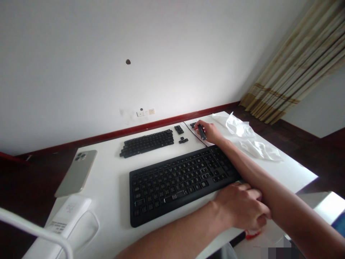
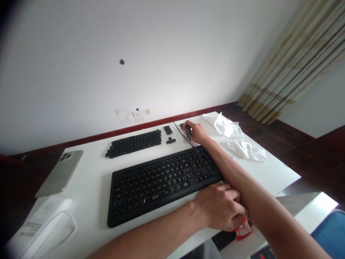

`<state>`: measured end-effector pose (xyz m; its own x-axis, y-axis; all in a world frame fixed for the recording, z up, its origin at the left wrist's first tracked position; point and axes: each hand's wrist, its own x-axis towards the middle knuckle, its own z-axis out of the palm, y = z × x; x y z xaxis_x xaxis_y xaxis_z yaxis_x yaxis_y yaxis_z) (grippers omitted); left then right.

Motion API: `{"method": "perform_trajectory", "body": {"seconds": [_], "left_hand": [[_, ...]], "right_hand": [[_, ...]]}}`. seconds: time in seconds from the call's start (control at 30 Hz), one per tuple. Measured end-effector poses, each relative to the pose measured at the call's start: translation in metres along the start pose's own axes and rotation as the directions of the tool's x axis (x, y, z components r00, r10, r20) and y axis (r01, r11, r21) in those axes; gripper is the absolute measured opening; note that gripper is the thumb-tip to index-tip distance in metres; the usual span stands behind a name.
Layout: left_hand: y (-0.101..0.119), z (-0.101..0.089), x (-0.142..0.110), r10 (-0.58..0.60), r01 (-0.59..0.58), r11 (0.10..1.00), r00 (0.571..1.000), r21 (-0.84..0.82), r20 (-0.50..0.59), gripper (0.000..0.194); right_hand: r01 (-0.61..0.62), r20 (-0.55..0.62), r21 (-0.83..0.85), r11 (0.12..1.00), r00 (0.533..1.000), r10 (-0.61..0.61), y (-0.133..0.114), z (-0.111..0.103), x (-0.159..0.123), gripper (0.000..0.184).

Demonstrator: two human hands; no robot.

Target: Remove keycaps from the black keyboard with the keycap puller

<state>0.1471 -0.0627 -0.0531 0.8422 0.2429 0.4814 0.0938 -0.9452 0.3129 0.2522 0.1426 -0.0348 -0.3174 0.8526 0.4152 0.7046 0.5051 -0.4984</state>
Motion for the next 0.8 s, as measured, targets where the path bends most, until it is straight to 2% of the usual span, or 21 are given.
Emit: {"method": "perform_trajectory", "body": {"seconds": [0.5,0.8], "left_hand": [[-0.0002,0.0005,0.0019,-0.017,0.018,0.999,0.999,-0.032,0.039,0.025],[-0.0004,0.002,-0.0009,-0.014,0.015,0.999,1.0,-0.05,0.008,0.024]], "right_hand": [[-0.025,-0.006,0.015,1.0,1.0,0.025,0.0008,0.0024,0.0008,0.017],[-0.022,-0.027,0.018,1.0,0.999,0.023,-0.0006,0.0004,0.0011,0.011]]}}
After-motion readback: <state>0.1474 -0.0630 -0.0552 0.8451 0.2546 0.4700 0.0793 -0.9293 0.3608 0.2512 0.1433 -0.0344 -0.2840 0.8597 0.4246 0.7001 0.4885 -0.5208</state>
